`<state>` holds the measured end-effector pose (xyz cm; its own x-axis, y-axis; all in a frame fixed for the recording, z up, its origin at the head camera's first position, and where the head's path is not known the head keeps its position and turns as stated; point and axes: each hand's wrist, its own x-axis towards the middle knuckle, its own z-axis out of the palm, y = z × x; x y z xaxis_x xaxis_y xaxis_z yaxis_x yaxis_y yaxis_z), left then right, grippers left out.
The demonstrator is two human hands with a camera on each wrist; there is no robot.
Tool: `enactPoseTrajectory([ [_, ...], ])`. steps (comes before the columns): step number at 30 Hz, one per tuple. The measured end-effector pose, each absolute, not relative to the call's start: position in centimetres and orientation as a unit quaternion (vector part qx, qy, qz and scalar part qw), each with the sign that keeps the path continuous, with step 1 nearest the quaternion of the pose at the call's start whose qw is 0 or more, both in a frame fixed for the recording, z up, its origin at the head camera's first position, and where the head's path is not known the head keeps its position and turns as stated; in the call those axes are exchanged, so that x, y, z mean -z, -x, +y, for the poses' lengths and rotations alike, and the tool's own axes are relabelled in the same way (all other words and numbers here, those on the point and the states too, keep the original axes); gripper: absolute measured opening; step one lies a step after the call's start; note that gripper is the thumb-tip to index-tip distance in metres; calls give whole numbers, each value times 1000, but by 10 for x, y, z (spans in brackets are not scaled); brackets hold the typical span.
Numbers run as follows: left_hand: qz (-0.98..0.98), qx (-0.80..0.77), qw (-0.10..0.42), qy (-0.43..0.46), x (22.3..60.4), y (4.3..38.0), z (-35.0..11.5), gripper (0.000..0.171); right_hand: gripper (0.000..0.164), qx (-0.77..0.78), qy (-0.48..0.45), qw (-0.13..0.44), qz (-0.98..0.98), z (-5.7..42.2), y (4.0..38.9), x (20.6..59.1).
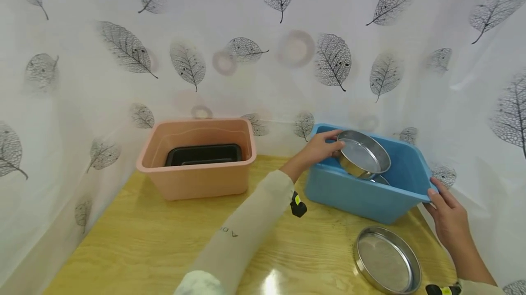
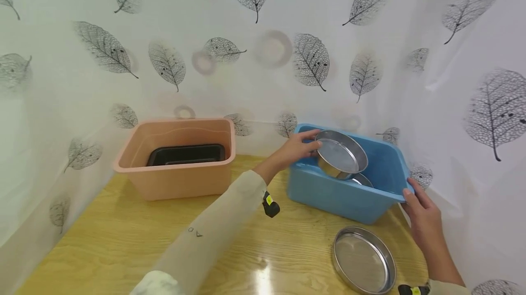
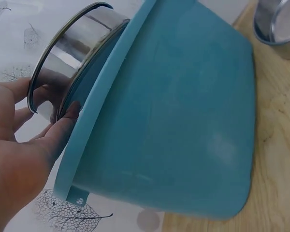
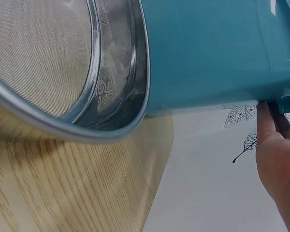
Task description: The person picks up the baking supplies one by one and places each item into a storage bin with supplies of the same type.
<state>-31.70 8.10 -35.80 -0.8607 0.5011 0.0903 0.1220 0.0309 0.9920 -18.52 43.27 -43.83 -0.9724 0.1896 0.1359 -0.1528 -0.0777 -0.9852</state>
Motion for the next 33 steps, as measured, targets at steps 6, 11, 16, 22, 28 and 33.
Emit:
enactPoseTrajectory([
  [6,688,-676,155,-213,362,322,97,55,57,-730,14,118,-673,435,185,437],
  [11,703,-658,145,-227,362,325,111,55,57,-727,18,116,-676,437,184,435],
  [16,725,-622,145,-258,364,328,123,58,58,-732,17,113,-672,436,185,436],
  [22,760,-571,147,-273,367,332,133,59,59,-731,27,120,-671,433,188,434],
  [28,790,-519,152,-288,368,335,145,58,58,-732,22,130,-668,433,188,432],
  [33,816,-481,166,-275,369,331,149,52,59,-726,16,127,-675,432,187,435],
])
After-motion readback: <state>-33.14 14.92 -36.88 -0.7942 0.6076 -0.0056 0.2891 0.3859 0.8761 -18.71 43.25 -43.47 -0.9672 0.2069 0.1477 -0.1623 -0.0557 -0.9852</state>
